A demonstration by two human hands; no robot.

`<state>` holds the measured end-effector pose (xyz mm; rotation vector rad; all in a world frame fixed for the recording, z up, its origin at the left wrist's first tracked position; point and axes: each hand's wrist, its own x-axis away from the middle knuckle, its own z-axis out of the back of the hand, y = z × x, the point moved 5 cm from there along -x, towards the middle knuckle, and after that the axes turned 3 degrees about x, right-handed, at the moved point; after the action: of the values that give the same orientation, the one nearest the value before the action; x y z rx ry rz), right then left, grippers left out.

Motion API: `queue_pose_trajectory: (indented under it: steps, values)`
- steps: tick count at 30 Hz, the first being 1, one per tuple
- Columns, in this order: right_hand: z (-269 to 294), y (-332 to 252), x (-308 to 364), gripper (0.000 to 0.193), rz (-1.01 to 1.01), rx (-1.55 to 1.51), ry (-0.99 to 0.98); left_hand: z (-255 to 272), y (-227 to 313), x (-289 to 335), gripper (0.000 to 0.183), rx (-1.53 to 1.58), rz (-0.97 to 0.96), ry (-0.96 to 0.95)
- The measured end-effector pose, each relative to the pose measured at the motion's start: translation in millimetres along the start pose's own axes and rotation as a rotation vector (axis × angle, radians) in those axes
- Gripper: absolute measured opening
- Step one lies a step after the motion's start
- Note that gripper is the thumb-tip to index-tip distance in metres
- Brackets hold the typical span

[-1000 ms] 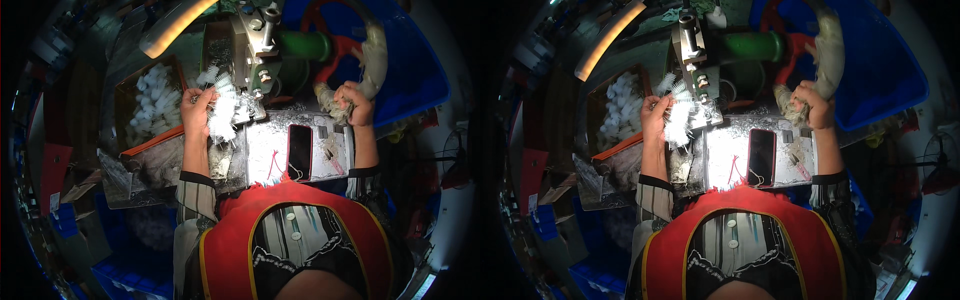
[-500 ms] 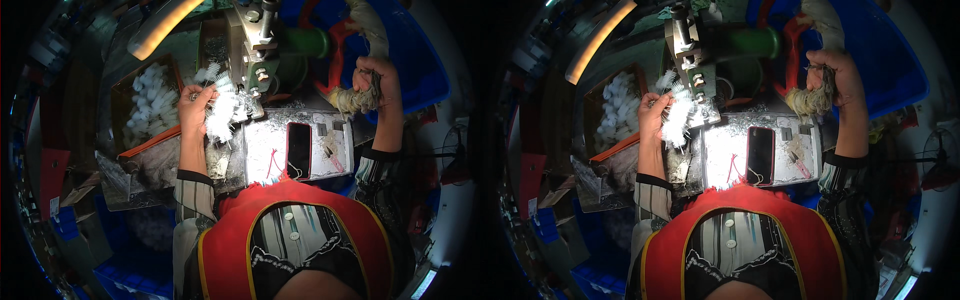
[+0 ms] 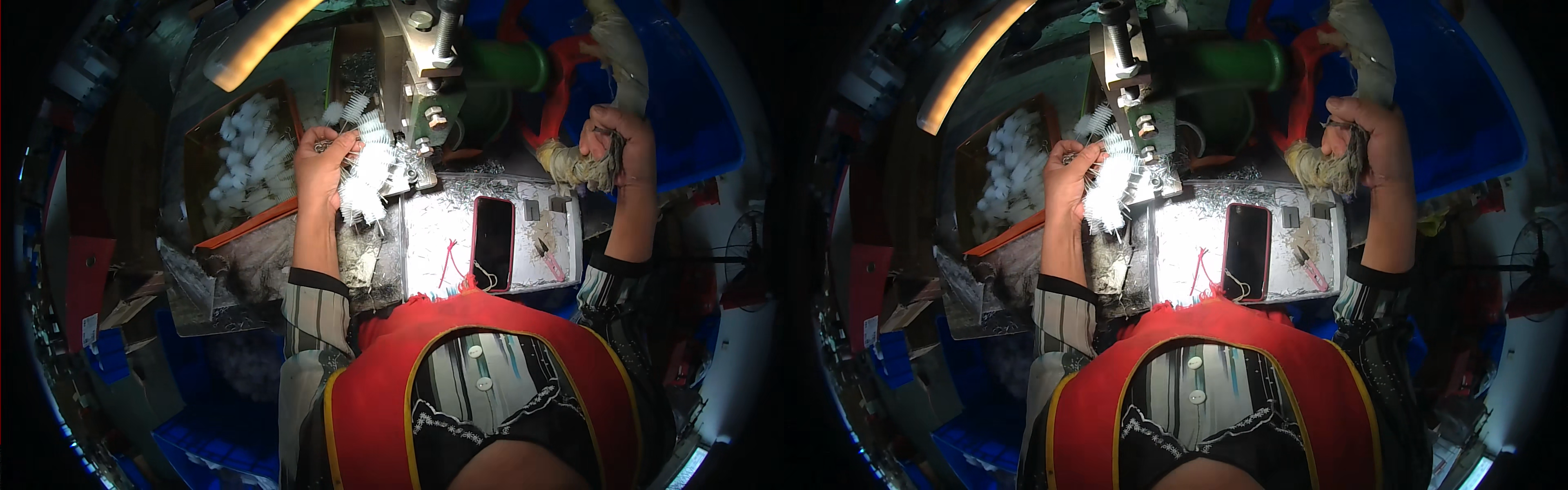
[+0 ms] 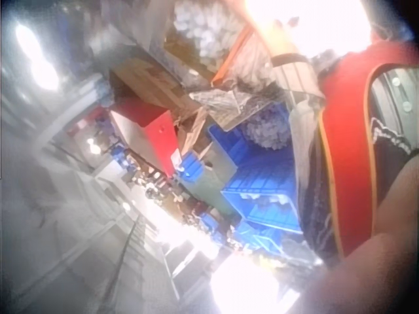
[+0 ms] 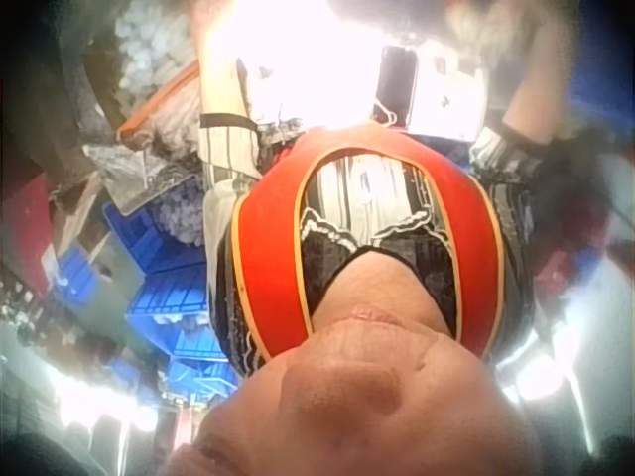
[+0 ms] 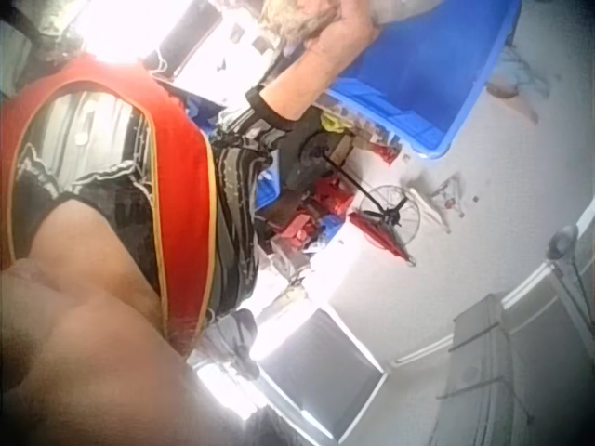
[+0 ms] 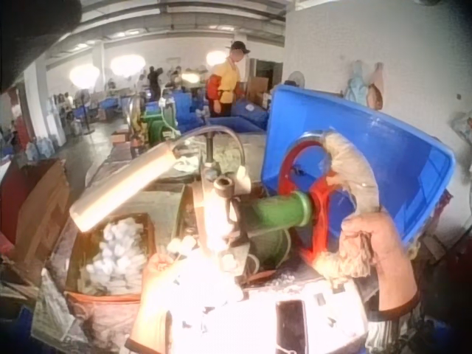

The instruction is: The person assembles small white plastic components using a manual press machine.

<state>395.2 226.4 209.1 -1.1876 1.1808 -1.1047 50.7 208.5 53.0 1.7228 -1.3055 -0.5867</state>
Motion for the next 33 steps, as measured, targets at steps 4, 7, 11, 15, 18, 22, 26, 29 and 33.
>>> queue_pose_trajectory:
  steps: [4,7,11,15,18,22,26,29,33]
  values:
    - [3.6,37.4,14.6,0.026,0.277,-0.037,0.142,-1.0,3.3,4.0,0.021,-0.024,0.002,-0.002]
    - [3.5,77.5,10.2,0.025,0.499,-0.088,-0.037,-5.6,2.3,0.9,0.021,-0.005,-0.050,-0.034]
    - [2.4,64.6,11.0,0.020,0.308,-0.111,-0.018,-6.4,5.3,5.2,0.019,0.021,-0.094,-0.030]
    - [5.0,46.3,9.5,0.026,0.101,-0.070,0.100,-0.5,3.7,4.4,0.018,-0.021,-0.098,-0.007]
    - [2.9,22.7,6.8,0.026,0.026,-0.053,0.090,-0.7,1.8,3.0,0.018,-0.041,-0.074,0.010]
    - [0.1,45.1,13.7,0.025,0.296,-0.019,0.196,1.9,1.7,2.6,0.018,-0.023,-0.070,0.009]
    - [6.0,96.5,8.2,0.015,0.387,0.090,0.070,2.7,1.5,2.6,0.019,0.089,-0.119,-0.073]
    - [6.7,73.2,13.3,0.013,0.161,-0.049,0.049,6.7,0.7,2.7,0.019,0.200,-0.180,-0.071]
    - [7.0,45.7,11.9,0.026,0.000,-0.068,0.183,9.3,-0.7,2.4,0.021,0.201,-0.172,-0.037]
